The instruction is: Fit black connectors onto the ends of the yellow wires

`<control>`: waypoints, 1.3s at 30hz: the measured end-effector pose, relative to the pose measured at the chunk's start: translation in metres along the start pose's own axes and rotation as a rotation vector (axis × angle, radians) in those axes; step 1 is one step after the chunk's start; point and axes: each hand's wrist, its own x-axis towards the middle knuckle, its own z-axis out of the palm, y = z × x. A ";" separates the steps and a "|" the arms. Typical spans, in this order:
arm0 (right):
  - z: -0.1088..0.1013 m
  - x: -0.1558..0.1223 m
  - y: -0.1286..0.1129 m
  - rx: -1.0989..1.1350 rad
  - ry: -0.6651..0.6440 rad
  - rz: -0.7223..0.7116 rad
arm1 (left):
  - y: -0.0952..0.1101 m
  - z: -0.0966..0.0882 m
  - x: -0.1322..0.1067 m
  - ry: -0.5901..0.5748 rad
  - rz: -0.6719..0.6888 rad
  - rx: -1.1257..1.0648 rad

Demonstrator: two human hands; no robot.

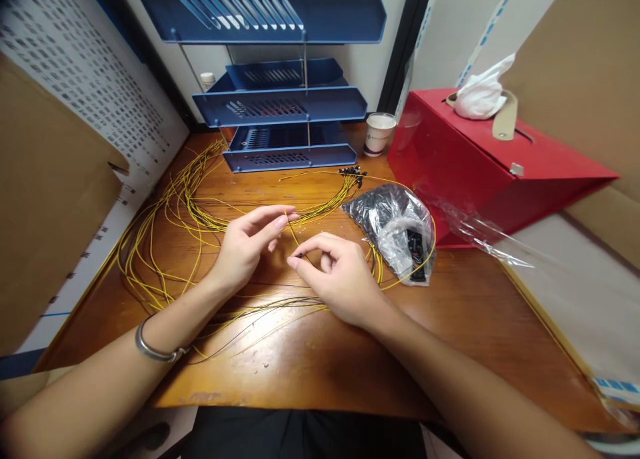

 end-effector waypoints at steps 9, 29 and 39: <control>0.000 0.001 0.002 -0.027 -0.021 -0.001 | 0.002 -0.006 0.005 0.069 0.059 0.065; -0.001 0.005 0.002 0.263 0.022 0.053 | 0.003 -0.004 0.000 -0.120 0.240 0.408; -0.001 0.006 0.007 0.287 0.070 0.095 | 0.005 -0.010 0.001 -0.184 0.379 0.543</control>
